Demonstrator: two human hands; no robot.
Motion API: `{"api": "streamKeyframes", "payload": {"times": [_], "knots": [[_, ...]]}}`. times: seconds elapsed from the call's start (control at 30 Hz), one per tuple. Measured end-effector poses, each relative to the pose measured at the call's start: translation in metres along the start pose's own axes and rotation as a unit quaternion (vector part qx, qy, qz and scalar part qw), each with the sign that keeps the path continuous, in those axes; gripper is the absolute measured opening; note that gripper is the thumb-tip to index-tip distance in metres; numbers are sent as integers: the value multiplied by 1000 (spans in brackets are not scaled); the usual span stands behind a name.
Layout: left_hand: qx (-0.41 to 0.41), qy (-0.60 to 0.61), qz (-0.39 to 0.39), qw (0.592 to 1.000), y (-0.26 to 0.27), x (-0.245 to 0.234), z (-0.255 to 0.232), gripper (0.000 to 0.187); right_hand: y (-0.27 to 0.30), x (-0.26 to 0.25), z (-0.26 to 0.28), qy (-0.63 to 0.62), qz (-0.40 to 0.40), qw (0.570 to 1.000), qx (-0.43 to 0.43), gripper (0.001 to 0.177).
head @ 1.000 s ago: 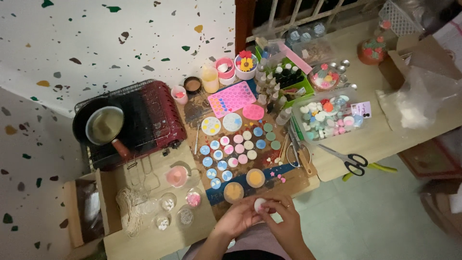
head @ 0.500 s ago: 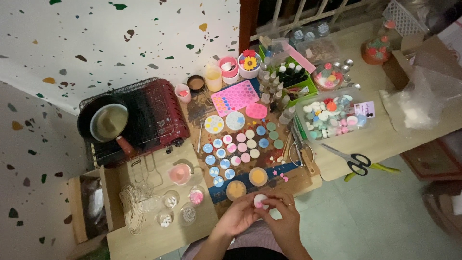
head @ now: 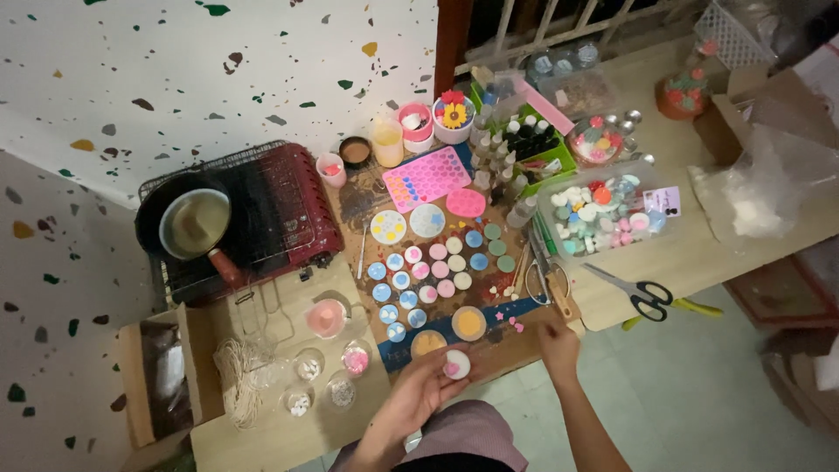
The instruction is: Smooth the tops of small decorative candles using a heat gun.
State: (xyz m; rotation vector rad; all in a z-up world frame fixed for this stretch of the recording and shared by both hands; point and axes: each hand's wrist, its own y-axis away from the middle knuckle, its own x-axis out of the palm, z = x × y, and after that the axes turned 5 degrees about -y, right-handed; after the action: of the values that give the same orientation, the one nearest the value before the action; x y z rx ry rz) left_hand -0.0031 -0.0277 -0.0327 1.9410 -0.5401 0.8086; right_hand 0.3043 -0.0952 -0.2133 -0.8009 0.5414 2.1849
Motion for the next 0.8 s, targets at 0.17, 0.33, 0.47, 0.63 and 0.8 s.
{"api": "streamKeyframes", "payload": {"times": [0.17,0.33,0.47,0.63,0.8], "knots": [[32,-33,7,999,20,11,-14,53,-14,32,-9,100,53,967,-229,30],[52,-50,-25,997,30,16,-17,56,-11,49,-12,153,52,965,-206,34],[68,-49,12,996,30,13,-14,51,-19,56,-14,193,55,960,-197,19],[43,-27,0,999,38,29,-21,52,-24,41,-2,139,98,982,-86,25],[52,-28,15,998,37,25,-17,55,-21,22,-7,28,77,994,-67,28]]}}
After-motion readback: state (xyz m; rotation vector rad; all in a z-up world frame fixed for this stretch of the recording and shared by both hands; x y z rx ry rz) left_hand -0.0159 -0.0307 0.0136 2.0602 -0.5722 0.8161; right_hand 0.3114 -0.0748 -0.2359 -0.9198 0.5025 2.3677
